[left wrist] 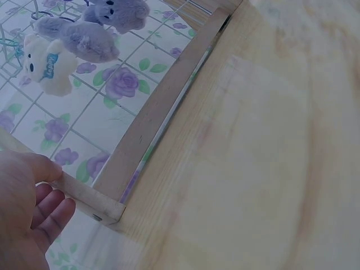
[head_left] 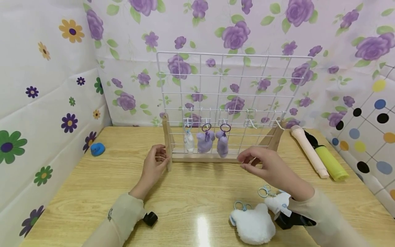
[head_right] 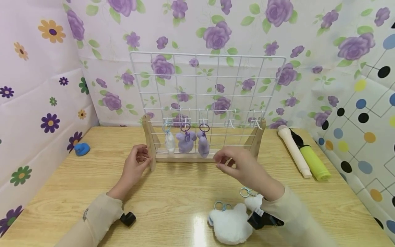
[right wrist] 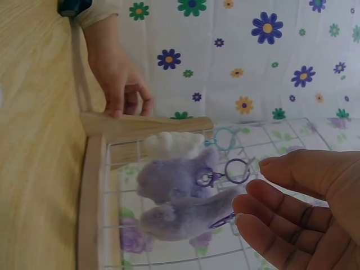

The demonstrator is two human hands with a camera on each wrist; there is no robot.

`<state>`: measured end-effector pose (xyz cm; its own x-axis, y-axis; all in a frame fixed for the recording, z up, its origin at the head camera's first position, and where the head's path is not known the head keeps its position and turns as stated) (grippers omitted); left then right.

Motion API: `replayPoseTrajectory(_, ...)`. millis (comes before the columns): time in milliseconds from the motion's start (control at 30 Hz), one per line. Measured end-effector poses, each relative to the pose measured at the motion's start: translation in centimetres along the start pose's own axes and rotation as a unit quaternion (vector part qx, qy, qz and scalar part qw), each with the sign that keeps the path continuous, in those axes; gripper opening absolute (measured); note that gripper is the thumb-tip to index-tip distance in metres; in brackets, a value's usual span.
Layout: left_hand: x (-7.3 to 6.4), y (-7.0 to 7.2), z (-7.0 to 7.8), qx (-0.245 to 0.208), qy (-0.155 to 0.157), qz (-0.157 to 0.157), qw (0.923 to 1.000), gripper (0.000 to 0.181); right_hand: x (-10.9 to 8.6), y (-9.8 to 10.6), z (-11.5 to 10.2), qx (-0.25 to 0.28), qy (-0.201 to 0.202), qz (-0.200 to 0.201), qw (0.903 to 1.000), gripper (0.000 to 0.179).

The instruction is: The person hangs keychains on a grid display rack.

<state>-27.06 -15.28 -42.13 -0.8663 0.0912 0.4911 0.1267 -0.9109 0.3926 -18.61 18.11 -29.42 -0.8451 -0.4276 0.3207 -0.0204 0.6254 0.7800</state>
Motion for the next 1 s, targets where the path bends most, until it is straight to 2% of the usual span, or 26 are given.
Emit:
replayPoseTrajectory(167, -0.1, 0.0, -0.1, -0.002, -0.004, -0.002, 1.0000, 0.045, -0.8, -1.1, 0.8, 0.004, -0.006, -0.010, 0.9999, 0.018)
replayPoseTrajectory(367, 0.0, 0.1, -0.1, -0.006, -0.005, -0.003, 1.0000, 0.043, -1.6, -1.9, 1.2, 0.019, 0.006, -0.021, 0.9996, 0.017)
replayPoseTrajectory(567, 0.0, -0.1, -0.2, -0.011, 0.001, -0.002, 0.9999, 0.042, -2.5, -2.7, 2.2, 0.023, -0.025, -0.050, 0.9982, 0.014)
replayPoseTrajectory(1000, 0.0, -0.1, -0.3, -0.010, -0.007, -0.001, 0.9999, 0.042, -4.1, -4.8, 3.8, 0.050, -0.045, -0.108, 0.9918, 0.012)
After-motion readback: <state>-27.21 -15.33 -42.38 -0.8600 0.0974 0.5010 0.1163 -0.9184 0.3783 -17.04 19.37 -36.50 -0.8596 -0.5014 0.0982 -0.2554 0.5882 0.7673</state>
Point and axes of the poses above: each hand's wrist, its own x-axis towards the middle knuckle, its own y-axis out of the back of the hand, z = x × y, the point moved 4 cm from there along x, towards the middle knuckle, and after that the axes turned 10 degrees about -y, right-handed, at the moved point
